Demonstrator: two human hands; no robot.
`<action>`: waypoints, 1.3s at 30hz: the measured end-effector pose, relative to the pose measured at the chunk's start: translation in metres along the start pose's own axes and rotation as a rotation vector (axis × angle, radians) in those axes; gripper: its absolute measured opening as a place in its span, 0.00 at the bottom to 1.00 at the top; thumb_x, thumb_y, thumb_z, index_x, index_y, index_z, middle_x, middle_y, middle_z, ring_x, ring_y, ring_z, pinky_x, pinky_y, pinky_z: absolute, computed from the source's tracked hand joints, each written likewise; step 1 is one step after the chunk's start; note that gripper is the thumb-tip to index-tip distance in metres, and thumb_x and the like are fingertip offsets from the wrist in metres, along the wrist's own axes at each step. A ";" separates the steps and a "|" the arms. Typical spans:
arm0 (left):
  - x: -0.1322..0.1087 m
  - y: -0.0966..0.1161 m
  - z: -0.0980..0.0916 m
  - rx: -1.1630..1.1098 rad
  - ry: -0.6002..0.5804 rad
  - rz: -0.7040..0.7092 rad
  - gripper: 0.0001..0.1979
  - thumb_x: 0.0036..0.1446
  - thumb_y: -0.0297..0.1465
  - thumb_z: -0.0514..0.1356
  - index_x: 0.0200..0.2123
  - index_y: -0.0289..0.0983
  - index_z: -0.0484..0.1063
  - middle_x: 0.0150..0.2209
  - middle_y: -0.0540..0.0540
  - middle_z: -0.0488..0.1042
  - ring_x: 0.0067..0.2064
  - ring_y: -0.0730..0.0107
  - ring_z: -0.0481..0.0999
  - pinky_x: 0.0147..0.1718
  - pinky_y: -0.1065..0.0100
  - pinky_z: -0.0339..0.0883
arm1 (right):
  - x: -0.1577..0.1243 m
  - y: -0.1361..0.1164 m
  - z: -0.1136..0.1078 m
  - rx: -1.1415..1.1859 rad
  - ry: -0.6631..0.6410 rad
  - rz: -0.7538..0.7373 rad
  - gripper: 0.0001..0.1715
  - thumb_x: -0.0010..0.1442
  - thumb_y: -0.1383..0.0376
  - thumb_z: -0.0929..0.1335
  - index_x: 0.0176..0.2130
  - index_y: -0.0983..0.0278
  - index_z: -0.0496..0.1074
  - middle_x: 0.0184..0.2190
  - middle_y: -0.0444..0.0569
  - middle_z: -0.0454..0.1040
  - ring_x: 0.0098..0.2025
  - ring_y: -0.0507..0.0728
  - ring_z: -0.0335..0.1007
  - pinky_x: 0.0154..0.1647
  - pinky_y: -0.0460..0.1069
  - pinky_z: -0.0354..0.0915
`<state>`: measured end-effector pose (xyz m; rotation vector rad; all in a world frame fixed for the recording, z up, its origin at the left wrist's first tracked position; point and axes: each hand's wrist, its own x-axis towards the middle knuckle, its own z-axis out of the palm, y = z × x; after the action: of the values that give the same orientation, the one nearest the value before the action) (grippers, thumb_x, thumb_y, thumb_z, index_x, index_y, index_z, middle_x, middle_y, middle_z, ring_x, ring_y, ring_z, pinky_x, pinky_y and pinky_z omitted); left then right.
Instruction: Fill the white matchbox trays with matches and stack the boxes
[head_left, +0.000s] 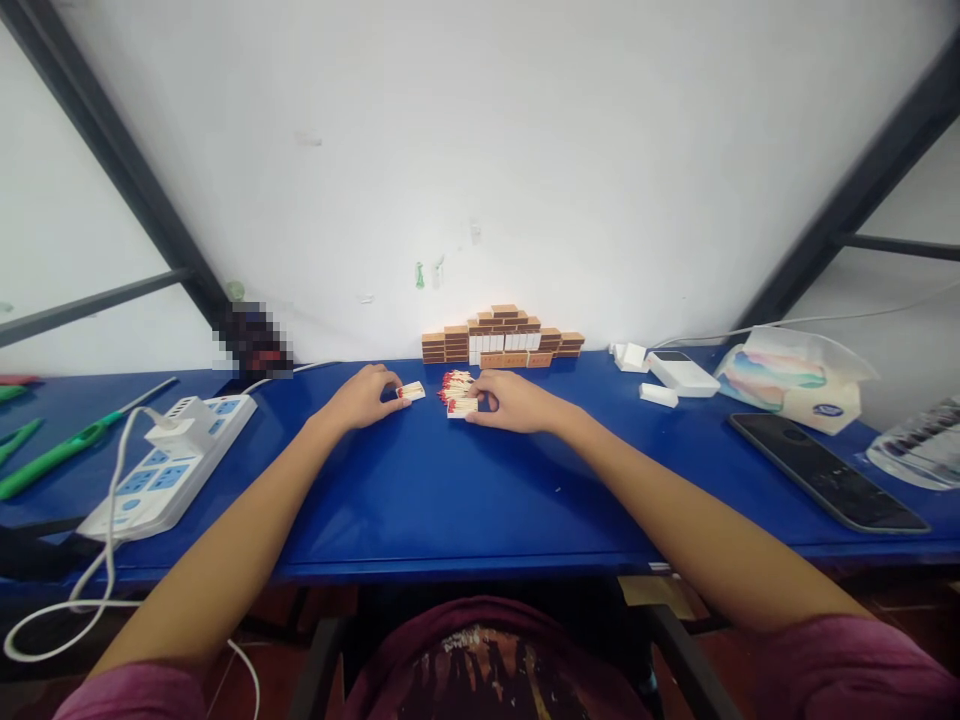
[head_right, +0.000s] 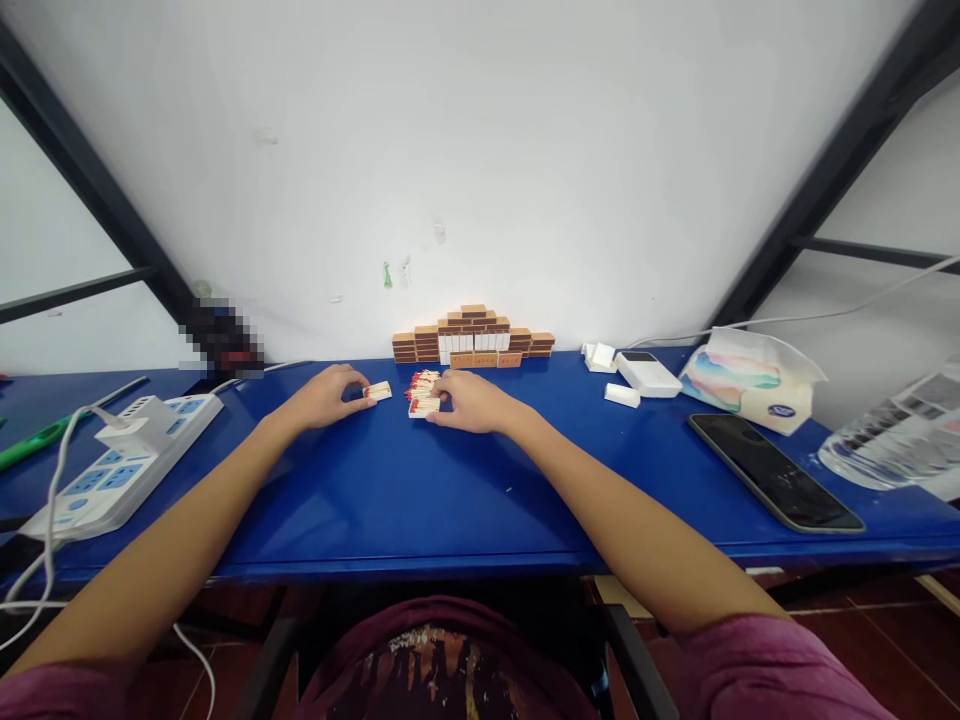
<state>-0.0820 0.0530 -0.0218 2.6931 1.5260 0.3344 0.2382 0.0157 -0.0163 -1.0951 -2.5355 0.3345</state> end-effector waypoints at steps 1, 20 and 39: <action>0.001 0.001 0.000 -0.006 0.007 0.006 0.22 0.64 0.49 0.60 0.45 0.37 0.79 0.46 0.38 0.78 0.49 0.54 0.75 0.50 0.58 0.67 | 0.000 0.000 0.000 0.004 -0.006 -0.003 0.17 0.63 0.56 0.75 0.44 0.68 0.76 0.38 0.52 0.75 0.36 0.56 0.68 0.37 0.48 0.59; 0.095 0.087 -0.034 0.004 0.220 0.256 0.15 0.65 0.41 0.60 0.47 0.38 0.78 0.45 0.42 0.80 0.45 0.57 0.78 0.45 0.58 0.70 | -0.039 0.021 -0.027 0.040 -0.011 0.084 0.16 0.60 0.55 0.74 0.41 0.65 0.78 0.36 0.51 0.78 0.35 0.57 0.72 0.36 0.49 0.61; 0.288 0.251 0.039 0.482 -0.002 0.315 0.19 0.67 0.38 0.60 0.53 0.31 0.79 0.52 0.30 0.80 0.56 0.47 0.75 0.55 0.55 0.64 | -0.051 0.036 -0.023 -0.175 0.004 0.159 0.17 0.63 0.56 0.74 0.45 0.67 0.76 0.45 0.58 0.79 0.42 0.61 0.76 0.40 0.51 0.64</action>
<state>0.2812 0.1705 0.0225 3.3091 1.3148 -0.0451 0.3039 0.0041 -0.0201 -1.3658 -2.5177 0.1520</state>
